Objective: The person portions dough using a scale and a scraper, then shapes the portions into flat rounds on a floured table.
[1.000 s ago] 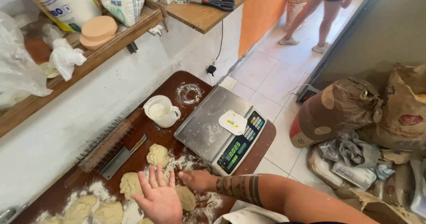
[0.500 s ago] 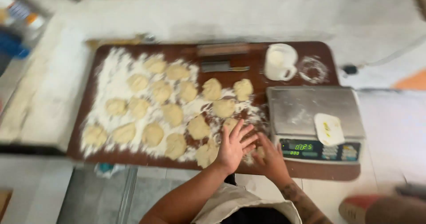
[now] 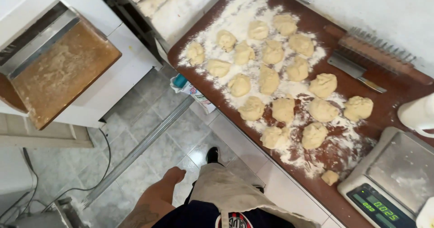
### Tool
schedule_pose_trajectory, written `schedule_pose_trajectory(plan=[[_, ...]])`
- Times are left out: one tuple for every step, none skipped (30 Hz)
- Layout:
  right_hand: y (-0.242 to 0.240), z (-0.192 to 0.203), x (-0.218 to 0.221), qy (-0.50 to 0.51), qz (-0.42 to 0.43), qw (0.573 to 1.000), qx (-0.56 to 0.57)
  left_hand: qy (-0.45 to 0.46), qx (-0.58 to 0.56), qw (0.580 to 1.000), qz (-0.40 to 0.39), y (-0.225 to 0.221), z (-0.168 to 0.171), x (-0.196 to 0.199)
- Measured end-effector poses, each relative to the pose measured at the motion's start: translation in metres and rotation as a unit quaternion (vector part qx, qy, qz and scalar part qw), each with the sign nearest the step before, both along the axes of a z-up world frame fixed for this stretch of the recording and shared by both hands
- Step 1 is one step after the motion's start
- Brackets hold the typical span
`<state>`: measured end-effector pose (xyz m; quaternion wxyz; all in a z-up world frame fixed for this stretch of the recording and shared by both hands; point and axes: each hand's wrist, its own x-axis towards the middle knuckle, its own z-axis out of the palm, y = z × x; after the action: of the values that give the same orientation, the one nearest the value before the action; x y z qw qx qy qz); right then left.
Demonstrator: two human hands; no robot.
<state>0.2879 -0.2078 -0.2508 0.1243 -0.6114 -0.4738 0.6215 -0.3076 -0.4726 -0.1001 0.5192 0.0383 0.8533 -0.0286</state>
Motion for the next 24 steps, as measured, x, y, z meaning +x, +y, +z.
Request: schedule_pose_trajectory(plan=[[0.022, -0.005, -0.031, 0.012, -0.018, 0.999, -0.034, 0.008, -0.036, 0.999, 0.011, -0.024, 0.005, -0.008], [0.054, 0.072, -0.087, 0.010, -0.012, 0.999, -0.034, 0.005, -0.036, 0.999, 0.017, -0.026, -0.004, -0.012], [0.059, 0.164, -0.146, -0.095, 0.066, 0.993, 0.016, -0.011, 0.007, 0.999, -0.031, -0.028, -0.013, -0.021], [0.040, 0.271, -0.192, -0.195, 0.142, 0.968, 0.068, -0.026, 0.049, 0.995, -0.079, -0.030, -0.023, -0.032], [0.053, 0.248, -0.209, -0.193, 0.144, 0.968, 0.069, -0.024, 0.049, 0.996, -0.076, -0.021, -0.015, -0.037], [0.065, 0.224, -0.229, -0.227, 0.228, 0.941, 0.108, -0.007, 0.114, 0.993, -0.013, -0.012, -0.007, -0.045], [0.071, 0.203, -0.245, -0.263, 0.305, 0.904, 0.141, 0.005, 0.175, 0.984, 0.044, -0.006, 0.002, -0.052], [0.070, 0.197, -0.275, -0.265, 0.304, 0.905, 0.136, 0.002, 0.171, 0.984, 0.041, 0.001, 0.029, -0.063], [0.068, 0.191, -0.302, -0.246, 0.339, 0.888, 0.189, -0.006, 0.215, 0.973, 0.083, 0.010, 0.056, -0.074], [0.066, 0.185, -0.328, -0.225, 0.371, 0.868, 0.241, -0.014, 0.257, 0.958, 0.124, 0.019, 0.083, -0.083], [0.057, 0.191, -0.360, -0.230, 0.369, 0.870, 0.234, -0.021, 0.253, 0.960, 0.120, 0.012, 0.090, -0.099], [0.050, 0.195, -0.392, -0.191, 0.407, 0.832, 0.324, -0.010, 0.275, 0.951, 0.139, 0.005, 0.097, -0.114], [0.047, 0.201, -0.425, -0.148, 0.439, 0.784, 0.413, 0.002, 0.298, 0.941, 0.160, 0.001, 0.105, -0.129], [0.041, 0.211, -0.457, -0.152, 0.439, 0.786, 0.408, -0.004, 0.295, 0.942, 0.157, -0.021, 0.093, -0.146], [0.035, 0.221, -0.489, -0.157, 0.462, 0.745, 0.455, 0.027, 0.297, 0.936, 0.189, -0.043, 0.082, -0.163], [0.031, 0.230, -0.521, -0.160, 0.485, 0.700, 0.499, 0.059, 0.299, 0.927, 0.219, -0.064, 0.070, -0.178], [0.029, 0.236, -0.548, -0.162, 0.484, 0.702, 0.497, 0.058, 0.297, 0.928, 0.217, -0.079, 0.075, -0.190], [0.028, 0.241, -0.574, -0.129, 0.486, 0.649, 0.570, 0.070, 0.252, 0.924, 0.281, -0.093, 0.079, -0.201], [0.027, 0.246, -0.598, -0.096, 0.484, 0.592, 0.637, 0.081, 0.203, 0.914, 0.342, -0.107, 0.084, -0.211], [0.034, 0.254, -0.626, -0.098, 0.484, 0.595, 0.634, 0.079, 0.200, 0.916, 0.339, -0.123, 0.076, -0.222], [0.040, 0.263, -0.649, -0.066, 0.478, 0.554, 0.678, 0.097, 0.193, 0.898, 0.382, -0.140, 0.068, -0.228], [0.048, 0.270, -0.672, -0.034, 0.469, 0.512, 0.719, 0.115, 0.186, 0.879, 0.424, -0.156, 0.061, -0.234], [0.059, 0.266, -0.696, -0.038, 0.472, 0.516, 0.714, 0.111, 0.181, 0.882, 0.421, -0.162, 0.059, -0.237], [0.072, 0.261, -0.718, -0.072, 0.496, 0.509, 0.700, 0.110, 0.160, 0.876, 0.442, -0.166, 0.058, -0.238]])
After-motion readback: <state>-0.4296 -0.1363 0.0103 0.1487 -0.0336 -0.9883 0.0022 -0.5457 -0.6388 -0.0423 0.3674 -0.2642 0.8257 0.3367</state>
